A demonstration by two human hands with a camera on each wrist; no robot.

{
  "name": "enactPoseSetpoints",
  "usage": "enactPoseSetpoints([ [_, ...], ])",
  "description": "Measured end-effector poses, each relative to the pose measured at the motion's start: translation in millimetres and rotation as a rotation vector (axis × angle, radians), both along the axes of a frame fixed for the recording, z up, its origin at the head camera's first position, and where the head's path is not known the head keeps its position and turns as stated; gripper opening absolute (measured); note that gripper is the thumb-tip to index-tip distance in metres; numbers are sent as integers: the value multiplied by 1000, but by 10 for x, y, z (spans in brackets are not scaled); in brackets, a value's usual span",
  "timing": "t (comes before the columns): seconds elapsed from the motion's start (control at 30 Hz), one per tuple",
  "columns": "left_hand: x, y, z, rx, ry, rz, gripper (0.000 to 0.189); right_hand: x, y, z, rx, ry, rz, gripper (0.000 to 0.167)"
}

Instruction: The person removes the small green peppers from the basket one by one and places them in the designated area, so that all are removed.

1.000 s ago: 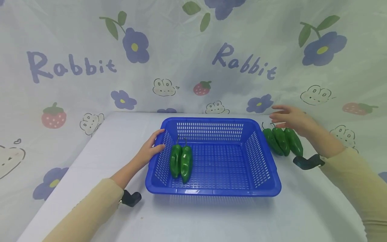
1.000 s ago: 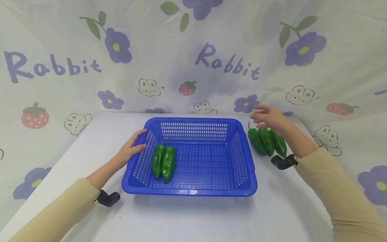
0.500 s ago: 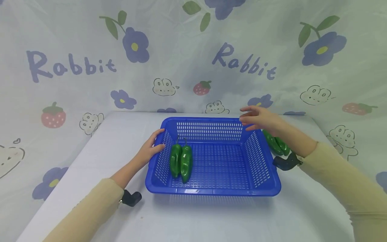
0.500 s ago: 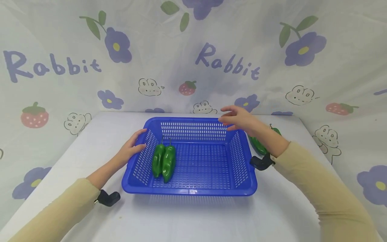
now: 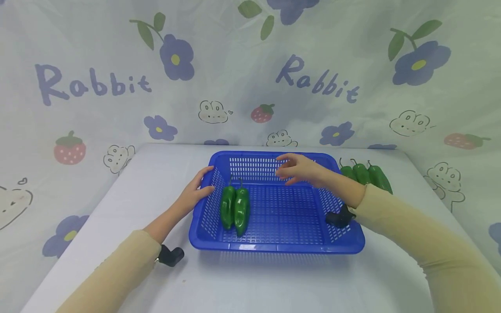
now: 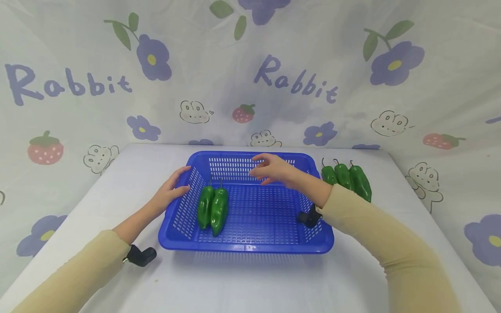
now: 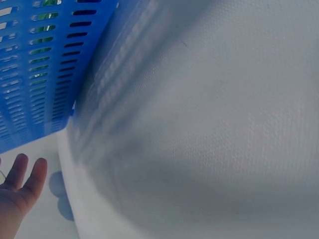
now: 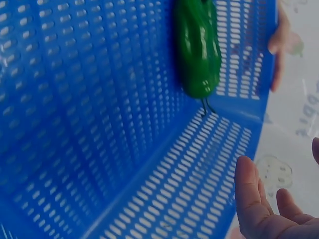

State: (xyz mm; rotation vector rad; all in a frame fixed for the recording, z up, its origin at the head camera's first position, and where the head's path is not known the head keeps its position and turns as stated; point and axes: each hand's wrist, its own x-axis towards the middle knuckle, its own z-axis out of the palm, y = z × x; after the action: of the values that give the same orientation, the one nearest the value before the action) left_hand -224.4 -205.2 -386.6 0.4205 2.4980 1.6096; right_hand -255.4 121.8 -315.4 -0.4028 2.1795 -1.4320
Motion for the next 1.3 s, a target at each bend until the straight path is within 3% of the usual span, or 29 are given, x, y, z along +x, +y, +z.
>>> enactPoseSetpoints([
  [0.57,8,-6,5,8,-11,4,63,87,-574,-468,-26,-76,-14,64],
  [1.3,13,-4,5,-8,7,0,63,56,-905,-703,68,-116,-89,67],
])
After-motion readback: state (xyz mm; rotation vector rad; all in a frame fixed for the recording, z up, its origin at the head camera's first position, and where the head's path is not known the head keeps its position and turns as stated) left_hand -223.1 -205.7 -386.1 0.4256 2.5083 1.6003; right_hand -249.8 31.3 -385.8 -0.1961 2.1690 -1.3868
